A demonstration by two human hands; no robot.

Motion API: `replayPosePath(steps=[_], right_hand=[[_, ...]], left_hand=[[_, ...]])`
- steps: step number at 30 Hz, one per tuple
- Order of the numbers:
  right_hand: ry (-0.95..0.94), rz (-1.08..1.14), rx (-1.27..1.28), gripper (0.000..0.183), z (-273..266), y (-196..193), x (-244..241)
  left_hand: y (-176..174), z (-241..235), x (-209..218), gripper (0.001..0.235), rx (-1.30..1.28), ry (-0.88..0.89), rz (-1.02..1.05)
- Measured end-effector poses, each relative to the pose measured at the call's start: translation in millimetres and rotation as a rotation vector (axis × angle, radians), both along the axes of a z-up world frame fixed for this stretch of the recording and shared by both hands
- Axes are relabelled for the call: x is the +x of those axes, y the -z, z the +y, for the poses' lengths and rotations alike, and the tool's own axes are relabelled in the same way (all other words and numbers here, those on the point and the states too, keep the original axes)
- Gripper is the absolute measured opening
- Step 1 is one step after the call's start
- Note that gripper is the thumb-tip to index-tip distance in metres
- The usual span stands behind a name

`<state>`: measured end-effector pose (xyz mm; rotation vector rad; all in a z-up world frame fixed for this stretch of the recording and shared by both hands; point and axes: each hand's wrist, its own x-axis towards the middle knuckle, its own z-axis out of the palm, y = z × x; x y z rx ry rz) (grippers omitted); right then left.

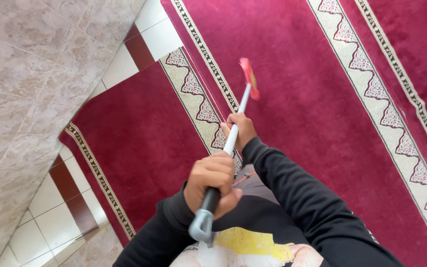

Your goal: The person sweeps the carpet using a long-handled broom.

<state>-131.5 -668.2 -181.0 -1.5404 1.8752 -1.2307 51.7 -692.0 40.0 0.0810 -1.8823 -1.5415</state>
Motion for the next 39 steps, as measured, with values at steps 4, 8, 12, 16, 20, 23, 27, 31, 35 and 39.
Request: replayPosePath(steps=[4, 8, 12, 16, 20, 23, 27, 31, 35, 39], right_hand=[[0.053, 0.033, 0.154, 0.032, 16, 32, -6], [0.054, 0.072, 0.242, 0.030, 30, 87, -17], [0.065, 0.012, 0.292, 0.024, -27, 118, -26], [0.007, -0.092, 0.123, 0.030, -117, 93, -46], [-0.007, -0.108, 0.109, 0.024, -175, 43, -46], [0.031, -0.097, 0.159, 0.030, -179, 31, -44], [0.078, -0.007, 0.261, 0.030, -159, 56, -48], [0.102, -0.023, 0.277, 0.029, -161, 94, -51], [0.168, -0.230, 0.370, 0.030, -218, 88, -56], [0.141, -0.169, 0.085, 0.032, -270, 35, -49]], left_hand=[[27, -32, 9, 0.029, 0.284, -0.029, 0.009], [73, -59, -6, 0.030, 0.587, -0.075, -0.001], [74, -84, -26, 0.021, 0.507, -0.104, -0.217], [35, -124, -44, 0.025, 0.138, -0.064, -0.109], [8, -187, -49, 0.031, 0.028, -0.076, -0.056], [11, -219, -42, 0.031, 0.251, -0.049, 0.008], [41, -241, -49, 0.033, 0.553, -0.033, -0.053], [53, -237, -75, 0.022, 0.407, -0.056, -0.094], [25, -267, -87, 0.025, 0.150, 0.136, -0.149], [-9, -332, -71, 0.021, 0.214, 0.171, -0.065]])
